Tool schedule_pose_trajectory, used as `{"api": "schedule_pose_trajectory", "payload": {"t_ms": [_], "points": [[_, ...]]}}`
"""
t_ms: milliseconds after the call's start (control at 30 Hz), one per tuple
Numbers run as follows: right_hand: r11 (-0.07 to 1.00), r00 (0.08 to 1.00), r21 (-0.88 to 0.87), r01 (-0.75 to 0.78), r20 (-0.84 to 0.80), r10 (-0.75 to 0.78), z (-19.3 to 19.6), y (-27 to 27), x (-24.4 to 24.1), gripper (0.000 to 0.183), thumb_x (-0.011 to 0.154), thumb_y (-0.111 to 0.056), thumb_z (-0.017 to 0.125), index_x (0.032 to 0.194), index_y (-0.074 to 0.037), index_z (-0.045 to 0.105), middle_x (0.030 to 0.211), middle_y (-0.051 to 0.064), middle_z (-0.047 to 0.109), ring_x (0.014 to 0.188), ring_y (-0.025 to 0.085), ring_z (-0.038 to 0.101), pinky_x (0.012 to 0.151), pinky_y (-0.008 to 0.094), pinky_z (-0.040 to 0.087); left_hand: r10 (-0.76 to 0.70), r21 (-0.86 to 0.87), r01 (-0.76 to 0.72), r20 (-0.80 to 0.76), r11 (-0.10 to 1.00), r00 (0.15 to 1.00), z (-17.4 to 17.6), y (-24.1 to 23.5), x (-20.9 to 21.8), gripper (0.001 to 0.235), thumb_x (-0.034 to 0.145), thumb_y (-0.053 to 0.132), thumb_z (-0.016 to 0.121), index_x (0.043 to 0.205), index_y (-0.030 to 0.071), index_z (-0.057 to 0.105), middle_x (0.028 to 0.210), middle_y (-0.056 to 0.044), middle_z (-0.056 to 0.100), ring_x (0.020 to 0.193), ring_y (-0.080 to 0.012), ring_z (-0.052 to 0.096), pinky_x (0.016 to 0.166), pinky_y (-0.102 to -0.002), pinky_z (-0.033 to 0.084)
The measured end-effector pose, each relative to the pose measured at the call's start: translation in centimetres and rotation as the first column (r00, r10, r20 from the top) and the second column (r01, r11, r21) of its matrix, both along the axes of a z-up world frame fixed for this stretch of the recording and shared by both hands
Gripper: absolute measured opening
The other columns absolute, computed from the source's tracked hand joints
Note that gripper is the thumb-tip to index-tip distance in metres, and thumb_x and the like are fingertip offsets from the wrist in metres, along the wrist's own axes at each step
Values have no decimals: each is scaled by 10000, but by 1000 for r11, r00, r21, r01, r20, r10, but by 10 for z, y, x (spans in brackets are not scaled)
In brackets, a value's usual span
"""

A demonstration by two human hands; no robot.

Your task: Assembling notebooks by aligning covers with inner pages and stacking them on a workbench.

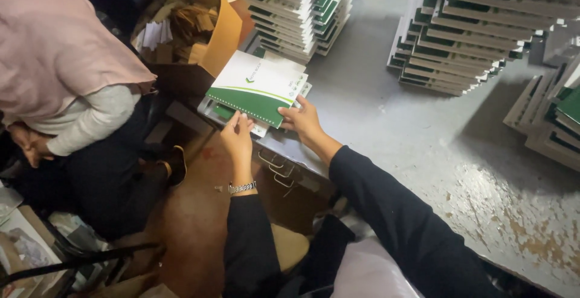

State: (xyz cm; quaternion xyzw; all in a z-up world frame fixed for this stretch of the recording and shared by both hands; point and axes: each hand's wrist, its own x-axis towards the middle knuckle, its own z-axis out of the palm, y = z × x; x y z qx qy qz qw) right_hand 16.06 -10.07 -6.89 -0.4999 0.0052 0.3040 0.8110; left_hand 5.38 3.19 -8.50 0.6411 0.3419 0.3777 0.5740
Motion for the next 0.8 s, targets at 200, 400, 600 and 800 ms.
{"api": "schedule_pose_trajectory", "payload": {"t_ms": [200, 400, 600, 800], "points": [[998, 999, -37, -44, 18, 44, -6, -3, 0, 858, 852, 8, 781, 1559, -20, 297, 1103, 286, 690, 919, 432, 738, 794, 536, 647, 192, 480, -69, -212, 875, 958, 0, -2, -8, 258, 964, 234, 707, 1163, 82, 768, 929, -75, 729, 853, -244, 755, 781, -357, 609], [994, 998, -88, -58, 18, 60, -30, 4, 12, 830, 843, -8, 801, 1522, 8, 324, 1090, 282, 684, 895, 437, 743, 767, 525, 660, 219, 547, -58, -234, 835, 947, -25, 6, -4, 292, 943, 276, 728, 1179, 111, 771, 969, -62, 732, 943, -266, 733, 878, -371, 571], [984, 997, -167, -61, 36, 68, -23, 2, 11, 779, 852, -11, 782, 1494, 55, 345, 1109, 287, 649, 937, 455, 726, 778, 516, 655, 179, 438, -64, -227, 897, 957, -5, -4, -5, 293, 939, 224, 706, 1180, 67, 761, 983, -121, 738, 881, -294, 744, 831, -367, 581], [974, 998, -219, -57, 22, 64, -27, 1, 14, 767, 835, 31, 788, 1468, 95, 361, 1104, 318, 625, 941, 515, 700, 751, 552, 661, 74, 264, -38, -128, 964, 989, -12, 3, 0, 317, 927, 103, 695, 1207, -45, 701, 987, -225, 688, 754, -311, 750, 608, -312, 646]]}}
